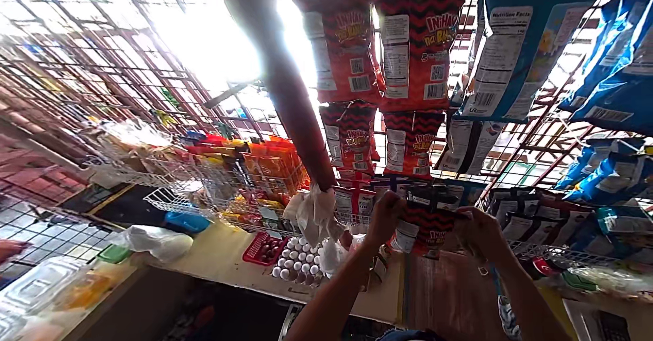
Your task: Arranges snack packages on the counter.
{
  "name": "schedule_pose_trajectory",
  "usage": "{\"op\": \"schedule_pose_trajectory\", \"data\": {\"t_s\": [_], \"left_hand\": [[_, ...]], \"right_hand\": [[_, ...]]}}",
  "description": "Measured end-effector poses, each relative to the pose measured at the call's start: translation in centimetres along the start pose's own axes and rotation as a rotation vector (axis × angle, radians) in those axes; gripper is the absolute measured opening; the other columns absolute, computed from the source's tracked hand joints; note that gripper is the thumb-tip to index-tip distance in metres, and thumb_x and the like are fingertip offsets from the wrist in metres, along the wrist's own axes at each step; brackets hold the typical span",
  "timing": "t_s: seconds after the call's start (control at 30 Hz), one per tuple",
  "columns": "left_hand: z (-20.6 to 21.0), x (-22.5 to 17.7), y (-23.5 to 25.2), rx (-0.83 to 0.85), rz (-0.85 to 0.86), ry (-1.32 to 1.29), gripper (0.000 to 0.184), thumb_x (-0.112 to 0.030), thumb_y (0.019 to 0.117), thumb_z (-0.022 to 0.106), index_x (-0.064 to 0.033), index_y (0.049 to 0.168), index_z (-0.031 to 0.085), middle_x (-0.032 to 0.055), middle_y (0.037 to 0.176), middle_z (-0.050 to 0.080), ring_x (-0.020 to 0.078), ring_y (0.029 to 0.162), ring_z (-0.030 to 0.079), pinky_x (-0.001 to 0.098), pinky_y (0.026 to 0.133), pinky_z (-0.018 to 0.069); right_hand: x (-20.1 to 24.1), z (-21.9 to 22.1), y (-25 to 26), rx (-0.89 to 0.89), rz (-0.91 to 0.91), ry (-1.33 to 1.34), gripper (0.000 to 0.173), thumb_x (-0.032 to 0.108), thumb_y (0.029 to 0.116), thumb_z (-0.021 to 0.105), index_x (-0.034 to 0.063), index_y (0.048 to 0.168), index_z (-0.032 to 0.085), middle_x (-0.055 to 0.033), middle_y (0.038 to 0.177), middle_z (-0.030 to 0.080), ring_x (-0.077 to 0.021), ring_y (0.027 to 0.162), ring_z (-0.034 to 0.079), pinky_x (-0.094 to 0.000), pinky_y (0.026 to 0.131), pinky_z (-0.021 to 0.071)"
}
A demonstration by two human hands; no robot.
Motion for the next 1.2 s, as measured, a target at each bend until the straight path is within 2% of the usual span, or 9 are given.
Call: {"op": "schedule_pose_trajectory", "data": {"t_s": [0.1, 0.27, 0.77, 0.87, 0.93, 1.0, 1.07, 1.13, 1.2], "left_hand": [[-0.9, -2.8, 2.4, -0.049, 0.136, 0.002, 0.022, -0.009, 0.1015, 0.049, 0.0095, 0.110, 0.057, 0.0062, 0.091, 0.062, 0.0048, 0.082, 0.060, 0.0258, 0.079, 0.0517], [-3.5, -6.1, 6.9, -0.248, 0.184, 0.076, 0.034, -0.006, 0.0884, 0.077, 0.0060, 0.113, 0.057, 0.0136, 0.094, 0.071, 0.0177, 0.083, 0.069, 0.0378, 0.077, 0.0577], [-5.0, -5.9, 13.3, -0.393, 0.231, 0.000, 0.027, -0.004, 0.0881, 0.077, 0.0070, 0.104, 0.058, 0.0140, 0.092, 0.070, 0.0140, 0.085, 0.068, 0.0315, 0.081, 0.0560], [-4.8, -5.3, 13.1, -0.447, 0.231, 0.051, 0.036, -0.008, 0.0898, 0.077, 0.0010, 0.117, 0.056, 0.0157, 0.106, 0.070, 0.0234, 0.096, 0.069, 0.0418, 0.085, 0.0564], [-4.1, -5.5, 11.4, -0.501, 0.307, 0.222, 0.053, -0.016, 0.0952, 0.073, -0.0019, 0.139, 0.049, 0.0183, 0.141, 0.057, 0.0315, 0.127, 0.058, 0.0493, 0.103, 0.0496], [-1.8, -5.5, 8.4, -0.521, 0.524, 0.416, 0.050, -0.021, 0.0958, 0.066, -0.0016, 0.140, 0.052, 0.0250, 0.158, 0.037, 0.0432, 0.149, 0.031, 0.0606, 0.119, 0.0286], [2.2, -3.9, 5.4, -0.475, 0.679, 0.607, 0.039, -0.031, 0.0961, 0.067, -0.0171, 0.132, 0.065, 0.0246, 0.157, 0.041, 0.0522, 0.147, 0.029, 0.0733, 0.115, 0.0207], [4.8, -2.0, 4.8, -0.360, 0.663, 0.769, 0.043, -0.041, 0.0909, 0.071, -0.0210, 0.130, 0.071, 0.0250, 0.151, 0.049, 0.0574, 0.140, 0.040, 0.0795, 0.108, 0.0232], [5.1, -1.0, 5.7, -0.293, 0.606, 0.822, 0.049, -0.043, 0.0878, 0.074, -0.0204, 0.131, 0.071, 0.0251, 0.153, 0.047, 0.0570, 0.141, 0.039, 0.0798, 0.109, 0.0223]], "right_hand": [[3.7, -0.8, 3.3, -0.089, -0.067, -0.086, 0.029, 0.020, 0.0968, 0.061, -0.0045, 0.109, 0.069, -0.0070, 0.086, 0.067, -0.0056, 0.071, 0.060, -0.0269, 0.070, 0.0525], [7.6, -1.4, 8.8, -0.174, -0.076, -0.136, 0.023, 0.015, 0.0985, 0.066, -0.0049, 0.110, 0.069, -0.0155, 0.090, 0.069, -0.0202, 0.081, 0.065, -0.0430, 0.078, 0.0541], [9.1, -1.7, 15.5, -0.286, -0.095, -0.225, 0.029, 0.021, 0.0990, 0.068, -0.0050, 0.110, 0.068, -0.0226, 0.095, 0.068, -0.0348, 0.086, 0.064, -0.0580, 0.081, 0.0501], [8.1, -1.6, 16.3, -0.304, -0.057, -0.219, 0.032, 0.025, 0.1006, 0.066, -0.0055, 0.109, 0.068, -0.0241, 0.094, 0.067, -0.0372, 0.086, 0.064, -0.0607, 0.080, 0.0494], [7.4, -1.4, 16.9, -0.322, -0.026, -0.197, 0.033, 0.027, 0.1016, 0.064, -0.0052, 0.108, 0.067, -0.0233, 0.092, 0.066, -0.0360, 0.083, 0.064, -0.0591, 0.078, 0.0500], [7.1, -1.3, 17.2, -0.326, 0.013, -0.179, 0.033, 0.027, 0.1024, 0.063, -0.0047, 0.108, 0.067, -0.0231, 0.094, 0.066, -0.0356, 0.084, 0.064, -0.0585, 0.079, 0.0505], [7.0, -1.3, 17.5, -0.340, 0.022, -0.181, 0.033, 0.028, 0.1014, 0.064, -0.0046, 0.106, 0.067, -0.0227, 0.093, 0.066, -0.0357, 0.084, 0.064, -0.0591, 0.078, 0.0500], [7.1, -1.5, 17.3, -0.338, 0.006, -0.201, 0.034, 0.029, 0.1019, 0.064, -0.0037, 0.110, 0.067, -0.0234, 0.096, 0.067, -0.0369, 0.088, 0.064, -0.0601, 0.081, 0.0494], [7.5, -1.9, 16.0, -0.310, -0.044, -0.278, 0.037, 0.028, 0.1032, 0.061, 0.0013, 0.129, 0.064, -0.0230, 0.114, 0.069, -0.0390, 0.104, 0.066, -0.0630, 0.091, 0.0488]]}}
Point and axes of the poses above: each hand's wrist, its own y-axis towards the middle knuckle, its own z-axis out of the palm, x = y × z, the point moved 10 cm from there along y, towards the middle knuckle
